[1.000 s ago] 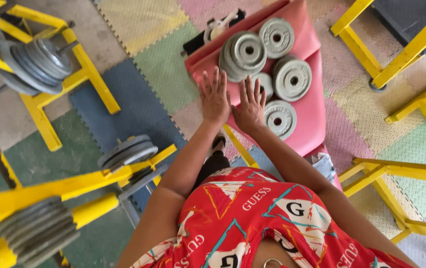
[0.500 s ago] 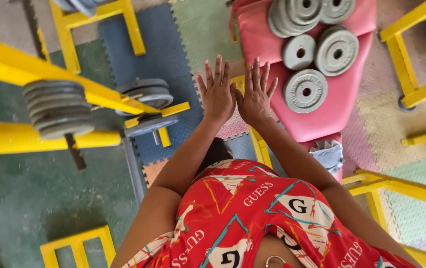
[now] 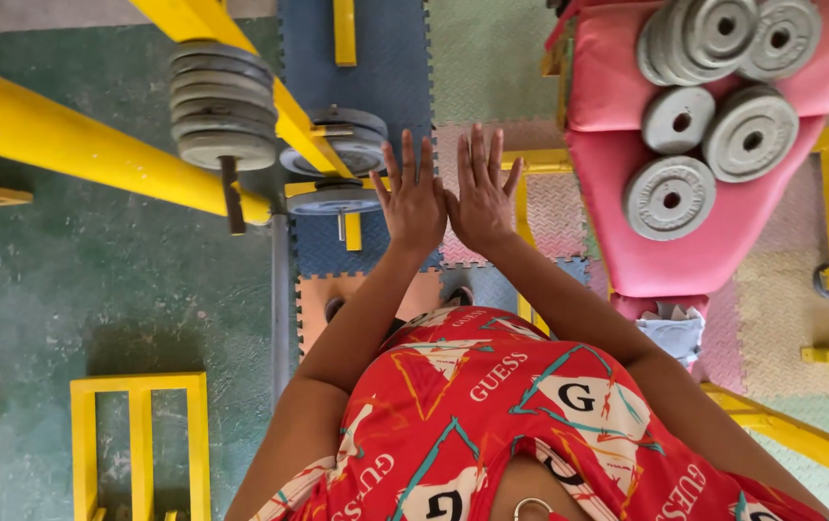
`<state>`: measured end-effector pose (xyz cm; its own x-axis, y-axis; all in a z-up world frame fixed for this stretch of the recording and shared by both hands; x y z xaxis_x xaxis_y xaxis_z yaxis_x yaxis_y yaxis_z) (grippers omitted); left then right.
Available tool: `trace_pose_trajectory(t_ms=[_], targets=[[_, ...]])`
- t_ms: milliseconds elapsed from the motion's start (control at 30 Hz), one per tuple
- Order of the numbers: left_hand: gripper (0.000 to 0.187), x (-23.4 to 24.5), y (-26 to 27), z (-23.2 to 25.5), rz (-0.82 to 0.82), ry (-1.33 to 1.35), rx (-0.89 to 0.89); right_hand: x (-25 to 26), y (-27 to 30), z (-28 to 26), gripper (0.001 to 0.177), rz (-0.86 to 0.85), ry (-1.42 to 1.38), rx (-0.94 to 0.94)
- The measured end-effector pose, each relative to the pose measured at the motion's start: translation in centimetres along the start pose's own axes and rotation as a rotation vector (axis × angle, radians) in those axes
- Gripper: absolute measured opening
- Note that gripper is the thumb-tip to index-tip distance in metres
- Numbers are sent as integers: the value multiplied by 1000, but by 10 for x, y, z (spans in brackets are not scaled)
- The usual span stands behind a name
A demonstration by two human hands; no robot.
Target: Moving and stacking metal weight plates between a gym bench and a weight rack.
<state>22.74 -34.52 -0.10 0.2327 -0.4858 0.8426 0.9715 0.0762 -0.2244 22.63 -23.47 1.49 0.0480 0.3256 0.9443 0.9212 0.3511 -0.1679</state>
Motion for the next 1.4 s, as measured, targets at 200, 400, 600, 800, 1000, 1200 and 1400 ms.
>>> trace_pose_trajectory(t_ms=[200,400,600,800,1000,1200,1400], targets=[[66,13,24,-79,-51,-16,110,-62,-5,-67,78,-21,37,85],[66,42,45,-153,-54,-63,103,-105,-11,-140,78,-55,8,112],[65,70,53,-211,-120,-78,121,-138,-21,-193,81,-110,-50,64],[67,78,50,-260,-121,-48,87,-163,-31,-223,85,-90,-59,-35],[70,105,33,-285,-114,-107,53,-168,-43,-230,96,-13,20,-154],[75,142,2,-288,-46,-80,-11,-131,-59,-223,99,28,113,-316],[79,165,-21,-279,-28,-5,-30,-96,-75,-227,86,204,30,-245]])
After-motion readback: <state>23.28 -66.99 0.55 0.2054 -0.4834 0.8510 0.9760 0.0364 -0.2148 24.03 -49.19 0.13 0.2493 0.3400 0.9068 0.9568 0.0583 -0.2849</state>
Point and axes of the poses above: each hand's wrist, its own y-axis away from the middle knuckle, its own x-axis out of the back of the hand, z = x × y, the point moved 10 cm from there along -y, towards the middle knuckle, and after that the axes turned 6 degrees about x, right-handed, at the moved point
